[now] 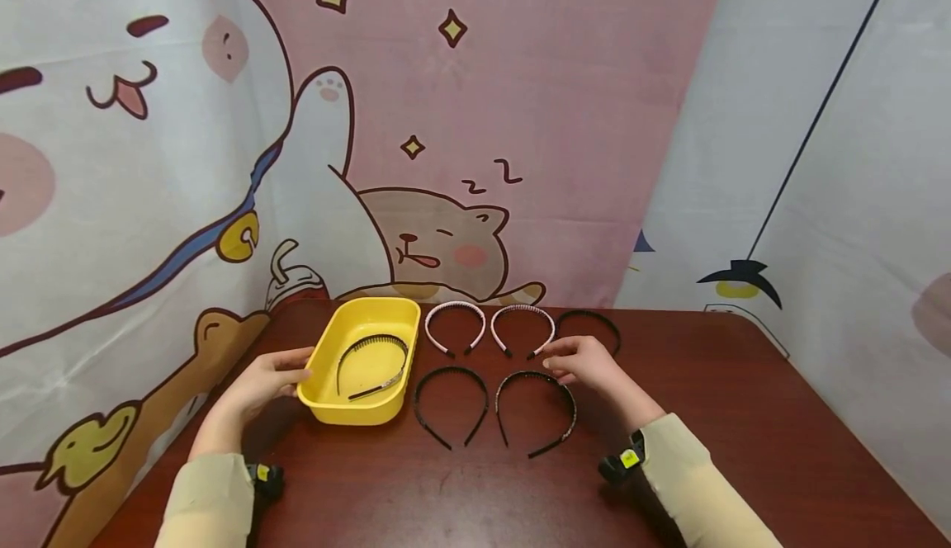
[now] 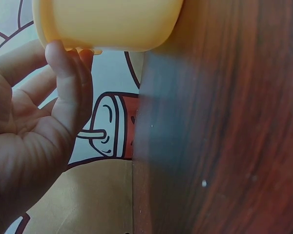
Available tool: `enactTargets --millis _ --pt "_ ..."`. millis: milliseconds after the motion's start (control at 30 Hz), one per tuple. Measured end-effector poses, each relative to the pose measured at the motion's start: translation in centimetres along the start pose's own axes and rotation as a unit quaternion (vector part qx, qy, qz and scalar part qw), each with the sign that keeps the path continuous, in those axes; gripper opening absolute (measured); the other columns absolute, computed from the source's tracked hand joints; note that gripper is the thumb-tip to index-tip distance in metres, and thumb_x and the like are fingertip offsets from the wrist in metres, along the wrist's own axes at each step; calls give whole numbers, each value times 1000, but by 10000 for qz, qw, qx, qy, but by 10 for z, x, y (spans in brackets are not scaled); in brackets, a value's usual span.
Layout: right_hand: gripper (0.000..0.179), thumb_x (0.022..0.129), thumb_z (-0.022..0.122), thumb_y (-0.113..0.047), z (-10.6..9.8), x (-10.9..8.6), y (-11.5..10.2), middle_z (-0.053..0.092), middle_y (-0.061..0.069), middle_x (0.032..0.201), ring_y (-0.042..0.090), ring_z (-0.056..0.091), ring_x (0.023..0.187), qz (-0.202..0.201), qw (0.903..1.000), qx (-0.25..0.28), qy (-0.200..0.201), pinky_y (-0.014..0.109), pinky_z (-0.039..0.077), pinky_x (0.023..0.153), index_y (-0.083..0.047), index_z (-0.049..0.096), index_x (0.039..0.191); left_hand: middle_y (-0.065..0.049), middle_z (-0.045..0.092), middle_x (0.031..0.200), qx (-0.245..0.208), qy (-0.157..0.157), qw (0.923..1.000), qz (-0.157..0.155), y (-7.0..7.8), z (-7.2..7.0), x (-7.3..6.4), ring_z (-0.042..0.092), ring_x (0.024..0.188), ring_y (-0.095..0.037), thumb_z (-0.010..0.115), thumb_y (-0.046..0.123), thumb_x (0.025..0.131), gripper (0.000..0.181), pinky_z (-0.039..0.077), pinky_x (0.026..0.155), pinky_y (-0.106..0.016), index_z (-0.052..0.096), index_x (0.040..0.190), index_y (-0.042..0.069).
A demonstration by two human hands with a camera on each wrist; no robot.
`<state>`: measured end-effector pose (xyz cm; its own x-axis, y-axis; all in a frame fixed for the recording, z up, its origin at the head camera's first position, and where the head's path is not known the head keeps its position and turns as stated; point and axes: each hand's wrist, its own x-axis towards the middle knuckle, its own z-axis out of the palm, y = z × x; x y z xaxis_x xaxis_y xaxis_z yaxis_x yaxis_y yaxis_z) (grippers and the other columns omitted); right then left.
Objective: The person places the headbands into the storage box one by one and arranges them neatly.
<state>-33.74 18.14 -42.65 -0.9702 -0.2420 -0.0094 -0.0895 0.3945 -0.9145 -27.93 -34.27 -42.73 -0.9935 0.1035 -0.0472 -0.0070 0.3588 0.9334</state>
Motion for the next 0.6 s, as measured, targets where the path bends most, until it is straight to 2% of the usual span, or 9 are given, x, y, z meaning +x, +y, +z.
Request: enactTargets --millis 233,600 --pt "40 87 70 -8 -15 -10 19 67 12 94 25 66 81 114 9999 63 102 37 57 67 13 60 120 -27 54 129 30 -42 10000 -2 2 1 0 61 77 -18 64 13 94 59 53 68 -29 40 142 -9" --pt "38 87 69 -7 -18 -14 34 68 11 91 21 65 77 315 9992 239 92 36 57 66 13 61 119 -25 55 128 95 -23 9999 -61 3 1 -1 62 79 -19 64 13 93 58 54 72 -32 41 142 -8"
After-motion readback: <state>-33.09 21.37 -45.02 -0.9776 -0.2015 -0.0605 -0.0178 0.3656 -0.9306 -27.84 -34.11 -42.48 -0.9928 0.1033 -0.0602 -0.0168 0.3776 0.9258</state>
